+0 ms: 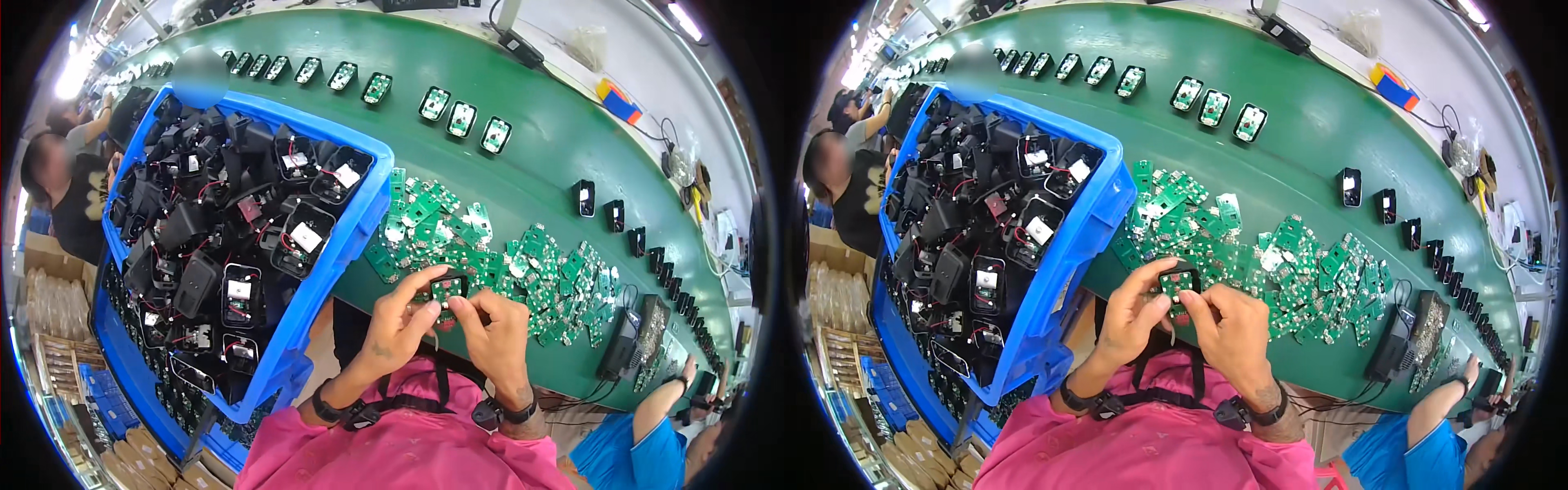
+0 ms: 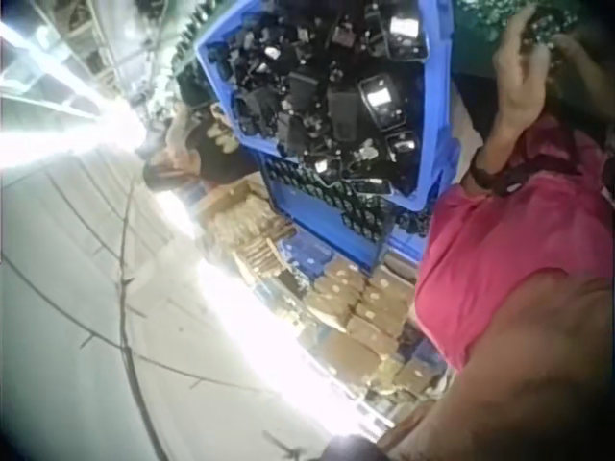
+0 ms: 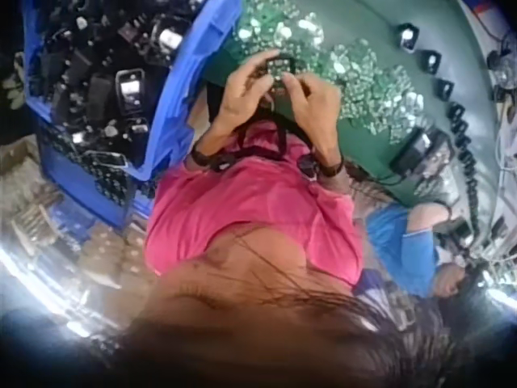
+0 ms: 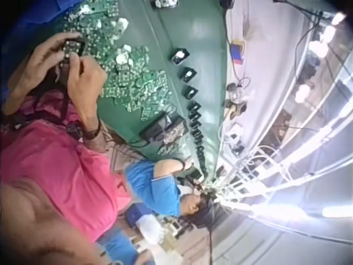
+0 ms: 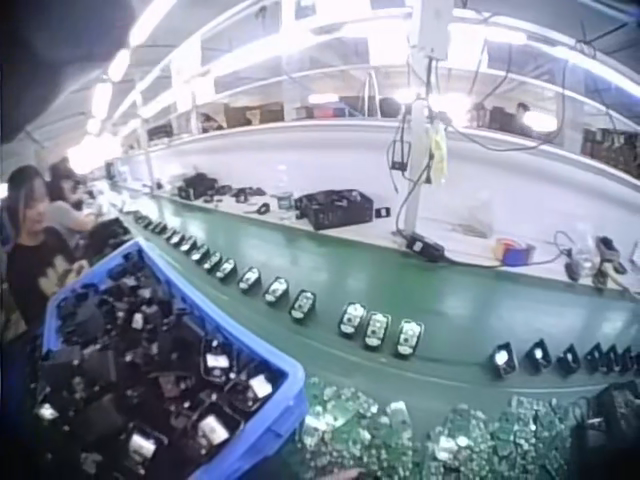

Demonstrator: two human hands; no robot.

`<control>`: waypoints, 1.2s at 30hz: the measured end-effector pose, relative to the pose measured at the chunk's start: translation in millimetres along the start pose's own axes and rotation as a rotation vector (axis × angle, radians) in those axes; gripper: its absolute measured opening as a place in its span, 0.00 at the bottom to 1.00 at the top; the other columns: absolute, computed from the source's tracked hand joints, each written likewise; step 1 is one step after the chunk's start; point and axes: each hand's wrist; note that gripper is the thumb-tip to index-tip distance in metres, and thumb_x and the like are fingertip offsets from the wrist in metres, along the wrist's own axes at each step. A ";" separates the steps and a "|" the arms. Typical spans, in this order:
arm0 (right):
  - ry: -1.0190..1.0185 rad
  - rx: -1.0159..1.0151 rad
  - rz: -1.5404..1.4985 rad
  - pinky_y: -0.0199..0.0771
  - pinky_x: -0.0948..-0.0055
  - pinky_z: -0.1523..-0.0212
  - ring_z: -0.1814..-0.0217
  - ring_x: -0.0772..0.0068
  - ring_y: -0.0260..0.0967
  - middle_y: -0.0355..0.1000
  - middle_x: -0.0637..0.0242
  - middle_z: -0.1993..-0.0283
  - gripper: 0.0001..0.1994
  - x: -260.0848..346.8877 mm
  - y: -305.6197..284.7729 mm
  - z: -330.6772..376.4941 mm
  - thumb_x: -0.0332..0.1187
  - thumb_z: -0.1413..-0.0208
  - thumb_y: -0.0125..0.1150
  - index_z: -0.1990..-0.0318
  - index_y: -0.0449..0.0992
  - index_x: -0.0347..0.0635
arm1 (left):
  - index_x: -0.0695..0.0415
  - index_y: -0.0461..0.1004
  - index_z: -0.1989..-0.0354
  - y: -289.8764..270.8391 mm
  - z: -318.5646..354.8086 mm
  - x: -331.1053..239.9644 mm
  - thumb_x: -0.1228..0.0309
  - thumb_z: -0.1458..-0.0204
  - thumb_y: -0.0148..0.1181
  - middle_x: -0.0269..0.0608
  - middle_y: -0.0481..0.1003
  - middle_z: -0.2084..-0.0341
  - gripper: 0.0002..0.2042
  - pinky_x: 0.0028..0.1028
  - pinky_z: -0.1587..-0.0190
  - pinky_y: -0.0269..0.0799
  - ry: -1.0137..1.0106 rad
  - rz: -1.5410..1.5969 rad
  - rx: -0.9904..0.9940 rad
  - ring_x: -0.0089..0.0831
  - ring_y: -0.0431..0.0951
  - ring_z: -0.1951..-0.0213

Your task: Assembling small electronic components by hand on a factory production line.

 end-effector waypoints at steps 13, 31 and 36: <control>0.047 0.030 -0.094 0.69 0.66 0.76 0.78 0.60 0.72 0.73 0.56 0.76 0.10 -10.9 11.1 1.1 0.34 0.41 0.61 0.61 0.75 0.34 | 0.63 0.61 0.41 2.0 -4.3 8.1 0.77 0.40 0.48 0.45 0.76 0.61 0.18 0.16 0.76 0.73 -0.096 -0.126 -0.077 0.20 0.77 0.74; -0.050 0.086 -0.077 0.71 0.62 0.70 0.71 0.55 0.74 0.74 0.52 0.70 0.20 -19.0 14.3 -1.9 0.27 0.40 0.54 0.39 0.69 0.41 | 0.63 0.60 0.43 -3.5 -11.8 8.3 0.83 0.43 0.49 0.46 0.74 0.58 0.19 0.20 0.69 0.79 -0.143 -0.153 -0.015 0.21 0.77 0.65; -0.033 0.104 -0.079 0.71 0.62 0.69 0.69 0.51 0.74 0.74 0.50 0.67 0.17 -24.3 19.2 0.5 0.27 0.39 0.53 0.42 0.70 0.41 | 0.64 0.63 0.44 -10.5 -14.7 10.5 0.82 0.44 0.53 0.34 0.69 0.74 0.18 0.22 0.71 0.76 -0.163 -0.165 0.023 0.14 0.71 0.72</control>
Point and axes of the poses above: each hand's wrist, its own z-axis away from the middle knuckle, its own y-axis out of the palm, x = y × z
